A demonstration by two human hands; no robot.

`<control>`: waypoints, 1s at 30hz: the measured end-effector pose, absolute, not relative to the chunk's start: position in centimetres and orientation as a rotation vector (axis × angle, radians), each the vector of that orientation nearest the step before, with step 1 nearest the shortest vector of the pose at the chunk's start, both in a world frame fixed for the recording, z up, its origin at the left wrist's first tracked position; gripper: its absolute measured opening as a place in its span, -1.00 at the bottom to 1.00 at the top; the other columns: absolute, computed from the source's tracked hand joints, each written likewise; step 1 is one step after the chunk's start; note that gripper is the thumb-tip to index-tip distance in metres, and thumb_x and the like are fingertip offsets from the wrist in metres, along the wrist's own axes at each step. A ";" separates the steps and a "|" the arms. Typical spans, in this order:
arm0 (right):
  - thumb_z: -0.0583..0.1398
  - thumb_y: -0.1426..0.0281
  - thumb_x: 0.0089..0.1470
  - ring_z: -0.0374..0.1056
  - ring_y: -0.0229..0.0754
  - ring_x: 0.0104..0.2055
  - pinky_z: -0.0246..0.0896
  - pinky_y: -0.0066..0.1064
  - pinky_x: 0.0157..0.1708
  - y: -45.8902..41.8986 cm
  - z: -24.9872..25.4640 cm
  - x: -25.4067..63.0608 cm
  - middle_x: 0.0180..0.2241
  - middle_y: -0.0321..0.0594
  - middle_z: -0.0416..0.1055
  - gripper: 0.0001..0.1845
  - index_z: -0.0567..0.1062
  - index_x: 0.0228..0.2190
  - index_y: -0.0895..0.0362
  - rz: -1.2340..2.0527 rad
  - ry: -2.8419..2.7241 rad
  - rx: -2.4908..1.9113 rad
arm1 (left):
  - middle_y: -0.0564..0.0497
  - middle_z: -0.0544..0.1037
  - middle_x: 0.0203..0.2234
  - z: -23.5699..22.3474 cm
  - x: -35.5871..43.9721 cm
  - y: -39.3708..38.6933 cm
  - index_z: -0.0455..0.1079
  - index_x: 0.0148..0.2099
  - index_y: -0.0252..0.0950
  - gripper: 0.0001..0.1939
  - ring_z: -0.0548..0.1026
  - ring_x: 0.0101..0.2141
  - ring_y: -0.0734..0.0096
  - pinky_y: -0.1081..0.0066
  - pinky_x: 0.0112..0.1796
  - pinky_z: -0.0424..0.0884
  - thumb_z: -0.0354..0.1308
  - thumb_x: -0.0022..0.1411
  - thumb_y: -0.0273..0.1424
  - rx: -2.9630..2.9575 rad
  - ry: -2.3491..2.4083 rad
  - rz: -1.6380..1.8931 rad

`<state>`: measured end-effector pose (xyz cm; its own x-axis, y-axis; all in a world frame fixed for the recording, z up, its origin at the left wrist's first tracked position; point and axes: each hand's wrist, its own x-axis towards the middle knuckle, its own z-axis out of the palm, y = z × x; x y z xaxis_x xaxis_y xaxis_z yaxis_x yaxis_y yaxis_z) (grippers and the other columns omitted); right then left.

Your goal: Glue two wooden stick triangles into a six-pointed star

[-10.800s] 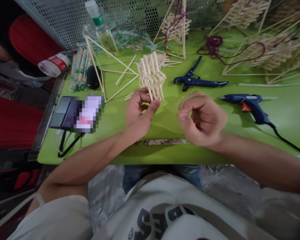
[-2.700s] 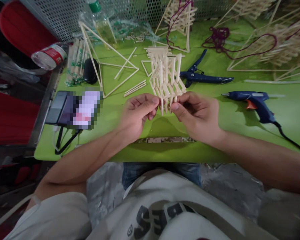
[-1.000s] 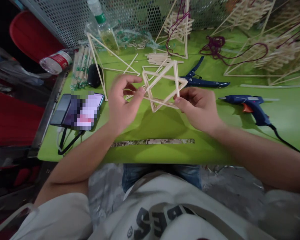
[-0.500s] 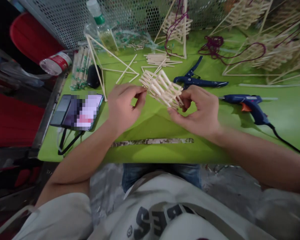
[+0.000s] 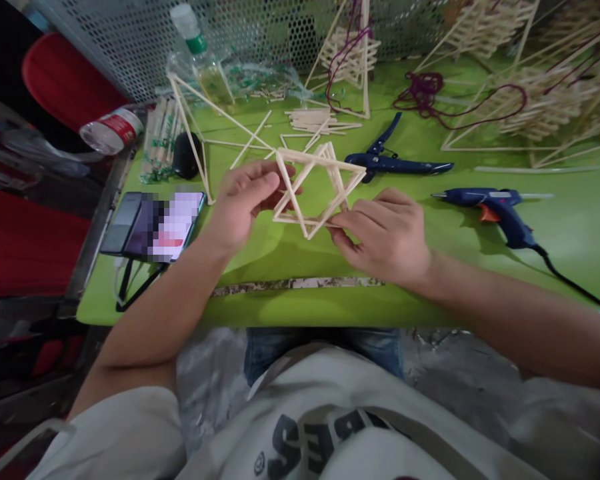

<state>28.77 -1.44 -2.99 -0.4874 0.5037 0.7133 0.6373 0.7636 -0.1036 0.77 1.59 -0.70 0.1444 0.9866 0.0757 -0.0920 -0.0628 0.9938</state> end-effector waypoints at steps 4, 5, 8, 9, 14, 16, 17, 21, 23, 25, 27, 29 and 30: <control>0.25 0.39 0.59 0.34 -0.13 -0.45 0.20 -0.10 -0.27 -1.5 -3.0 28.9 -0.44 -0.28 0.61 -0.66 0.68 -0.31 -0.03 -0.238 -2.229 -0.865 | -0.12 0.83 -0.15 -0.4 1.0 1.0 0.81 0.07 -0.21 -0.60 0.83 -0.20 0.06 0.14 -0.12 0.83 0.62 0.31 -0.11 1.267 1.011 1.165; 0.26 0.39 0.59 0.34 -0.13 -0.45 0.20 -0.11 -0.27 -1.5 -2.9 28.9 -0.44 -0.28 0.60 -0.67 0.67 -0.30 -0.02 -0.261 -2.218 -0.837 | -0.13 0.84 -0.14 -0.4 1.1 1.0 0.81 0.08 -0.21 -0.60 0.84 -0.18 0.04 0.13 -0.11 0.83 0.63 0.30 -0.12 1.271 1.007 1.159; 0.25 0.42 0.60 0.34 -0.15 -0.45 0.21 -0.14 -0.27 -1.5 -2.8 28.9 -0.44 -0.29 0.61 -0.66 0.67 -0.29 0.00 -0.317 -2.209 -0.793 | -0.13 0.83 -0.14 -0.5 1.1 1.1 0.80 0.07 -0.20 -0.61 0.85 -0.12 0.01 0.13 -0.10 0.85 0.67 0.30 -0.14 1.288 0.991 1.137; 0.25 0.43 0.61 0.34 -0.16 -0.45 0.21 -0.14 -0.27 -1.5 -2.8 28.9 -0.44 -0.30 0.61 -0.65 0.68 -0.29 0.00 -0.328 -2.216 -0.794 | -0.12 0.83 -0.14 -0.6 1.2 1.1 0.80 0.06 -0.19 -0.62 0.86 -0.09 0.00 0.14 -0.09 0.85 0.68 0.30 -0.15 1.289 0.988 1.135; 0.23 0.43 0.64 0.32 -0.17 -0.44 0.20 -0.14 -0.25 -1.2 -2.9 28.9 -0.42 -0.28 0.61 -0.63 0.70 -0.28 0.04 -0.323 -2.223 -0.789 | -0.08 0.82 -0.18 -1.2 1.2 1.4 0.78 0.04 -0.18 -0.60 0.84 -0.11 0.08 0.16 -0.05 0.85 0.72 0.31 -0.08 1.288 1.052 1.119; 0.22 0.41 0.65 0.31 -0.16 -0.44 0.18 -0.12 -0.24 -1.1 -3.0 29.0 -0.42 -0.27 0.61 -0.62 0.71 -0.27 0.03 -0.273 -2.251 -0.823 | -0.08 0.82 -0.17 -1.5 1.1 1.6 0.78 0.04 -0.18 -0.57 0.84 -0.11 0.08 0.15 -0.03 0.84 0.73 0.31 -0.06 1.286 1.079 1.109; 0.21 0.41 0.65 0.31 -0.15 -0.44 0.17 -0.11 -0.24 -1.0 -3.1 29.1 -0.42 -0.26 0.61 -0.61 0.71 -0.27 0.03 -0.241 -2.268 -0.850 | -0.09 0.82 -0.17 -1.5 1.1 1.6 0.77 0.04 -0.19 -0.57 0.84 -0.11 0.08 0.16 -0.04 0.83 0.74 0.29 -0.07 1.280 1.082 1.110; 0.22 0.39 0.63 0.35 -0.13 -0.42 0.17 -0.09 -0.21 -0.8 -3.0 29.2 -0.40 -0.24 0.64 -0.62 0.74 -0.27 0.00 -0.130 -2.286 -0.947 | -0.08 0.81 -0.19 -1.4 1.2 1.9 0.72 -0.03 -0.19 -0.58 0.78 -0.21 0.15 0.18 -0.13 0.77 0.72 0.27 -0.07 1.244 1.074 1.108; 0.25 0.39 0.61 0.40 -0.12 -0.40 0.19 -0.10 -0.22 -0.6 -3.0 29.3 -0.38 -0.23 0.67 -0.65 0.76 -0.25 0.00 -0.090 -2.266 -0.955 | -0.08 0.80 -0.20 -1.3 1.1 2.0 0.71 -0.05 -0.18 -0.58 0.76 -0.24 0.18 0.17 -0.14 0.74 0.67 0.34 0.00 1.237 1.090 1.111; 0.28 0.39 0.58 0.46 -0.11 -0.37 0.21 -0.12 -0.21 -0.4 -3.1 29.4 -0.36 -0.23 0.70 -0.69 0.78 -0.24 0.01 -0.068 -2.249 -0.969 | -0.08 0.79 -0.19 -1.2 1.0 1.9 0.70 -0.06 -0.16 -0.56 0.75 -0.22 0.18 0.17 -0.10 0.73 0.61 0.41 0.08 1.239 1.124 1.135; 0.28 0.41 0.57 0.48 -0.10 -0.36 0.23 -0.12 -0.21 -0.2 -3.1 29.5 -0.36 -0.23 0.71 -0.69 0.78 -0.24 0.02 -0.076 -2.247 -0.980 | -0.09 0.80 -0.14 -1.3 0.9 1.8 0.71 -0.08 -0.15 -0.54 0.76 -0.17 0.19 0.18 -0.05 0.72 0.56 0.47 0.14 1.241 1.157 1.164; 0.26 0.43 0.57 0.48 -0.11 -0.38 0.23 -0.13 -0.22 0.0 -3.1 29.5 -0.37 -0.23 0.71 -0.67 0.78 -0.25 0.03 -0.104 -2.255 -0.953 | -0.09 0.82 -0.10 -1.3 0.8 1.7 0.71 -0.13 -0.14 -0.52 0.77 -0.13 0.19 0.19 -0.05 0.71 0.53 0.50 0.17 1.252 1.182 1.187; 0.25 0.44 0.58 0.48 -0.12 -0.38 0.23 -0.13 -0.23 0.0 -3.1 29.6 -0.36 -0.24 0.72 -0.66 0.79 -0.25 0.03 -0.113 -2.259 -0.934 | -0.09 0.83 -0.08 -1.3 0.8 1.7 0.71 -0.15 -0.13 -0.52 0.77 -0.12 0.19 0.20 -0.06 0.70 0.52 0.51 0.18 1.259 1.192 1.195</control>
